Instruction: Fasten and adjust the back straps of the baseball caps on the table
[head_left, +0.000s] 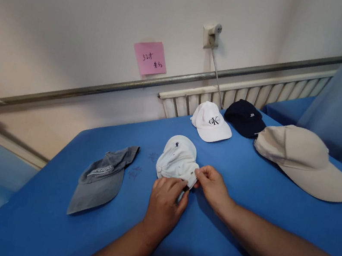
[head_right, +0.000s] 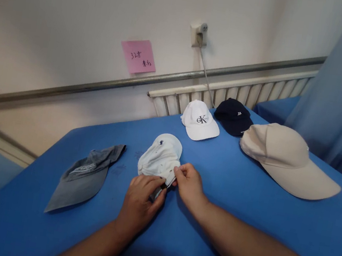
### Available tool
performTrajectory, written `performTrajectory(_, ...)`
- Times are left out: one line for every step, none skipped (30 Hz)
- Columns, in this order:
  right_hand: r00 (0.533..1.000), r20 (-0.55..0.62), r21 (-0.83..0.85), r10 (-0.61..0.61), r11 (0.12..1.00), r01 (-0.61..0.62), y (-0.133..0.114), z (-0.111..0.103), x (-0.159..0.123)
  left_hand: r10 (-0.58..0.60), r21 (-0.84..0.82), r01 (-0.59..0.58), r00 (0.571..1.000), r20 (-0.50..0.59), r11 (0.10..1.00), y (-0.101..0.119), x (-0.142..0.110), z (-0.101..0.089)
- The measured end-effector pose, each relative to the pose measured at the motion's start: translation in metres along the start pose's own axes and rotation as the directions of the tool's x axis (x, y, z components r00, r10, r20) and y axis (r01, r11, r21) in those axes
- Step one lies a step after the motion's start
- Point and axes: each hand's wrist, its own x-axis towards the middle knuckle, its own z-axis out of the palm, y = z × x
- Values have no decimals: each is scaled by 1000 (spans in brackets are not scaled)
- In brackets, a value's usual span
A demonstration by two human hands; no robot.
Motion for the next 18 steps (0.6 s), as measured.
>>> performTrajectory(1000,5,12,18,1000,-18,0,0,0,15,7,-15,1000,-10,1000,0,0,0)
performTrajectory(999,8,25,34,999,-34,-1,1,-1,27,14,-27,999,-18,1000,0,0,0)
performTrajectory(999,7,40,47,998,-48,-1,1,-1,38,21,-38,999,-23,999,1,0,0)
performTrajectory(998,4,56,59,997,-59,-2,1,-2,46,28,-45,999,-23,999,1,0,0)
performTrajectory(998,0,71,70,995,-70,-2,2,-2,51,35,-50,998,-21,998,1,0,0)
performTrajectory(997,-1,86,83,993,-82,-3,2,-3,54,43,-53,998,-17,998,1,0,0)
performTrajectory(995,0,102,95,990,-95,-4,2,-3,57,51,-56,998,-15,997,1,0,0)
performTrajectory(994,4,120,108,987,-108,-4,2,-4,62,59,-61,998,-14,996,2,0,0)
performTrajectory(993,8,138,120,983,-120,-5,2,-4,69,68,-67,998,-16,995,1,0,0)
performTrajectory(991,12,155,132,979,-132,-5,3,-4,77,79,-75,997,-19,994,1,0,0)
performTrajectory(990,16,173,143,974,-144,-5,3,-5,87,92,-85,996,-21,992,1,0,0)
performTrajectory(988,23,192,156,969,-157,-5,3,-5,97,105,-94,995,-20,990,1,0,0)
performTrajectory(985,32,212,170,962,-173,-6,3,-5,106,117,-103,994,-18,988,0,0,0)
performTrajectory(982,45,235,184,953,-189,-6,3,-6,113,127,-110,993,-16,986,0,0,-1)
performTrajectory(979,60,263,197,943,-206,-6,3,-6,119,137,-116,993,-14,984,0,0,-1)
performTrajectory(975,75,295,209,929,-222,-7,3,-7,127,146,-124,992,-11,981,0,0,-1)
performTrajectory(971,89,328,220,914,-238,-7,3,-8,133,156,-130,991,-7,979,0,0,-2)
performTrajectory(968,102,357,230,899,-251,-8,3,-8,138,168,-136,990,-1,976,1,1,-3)
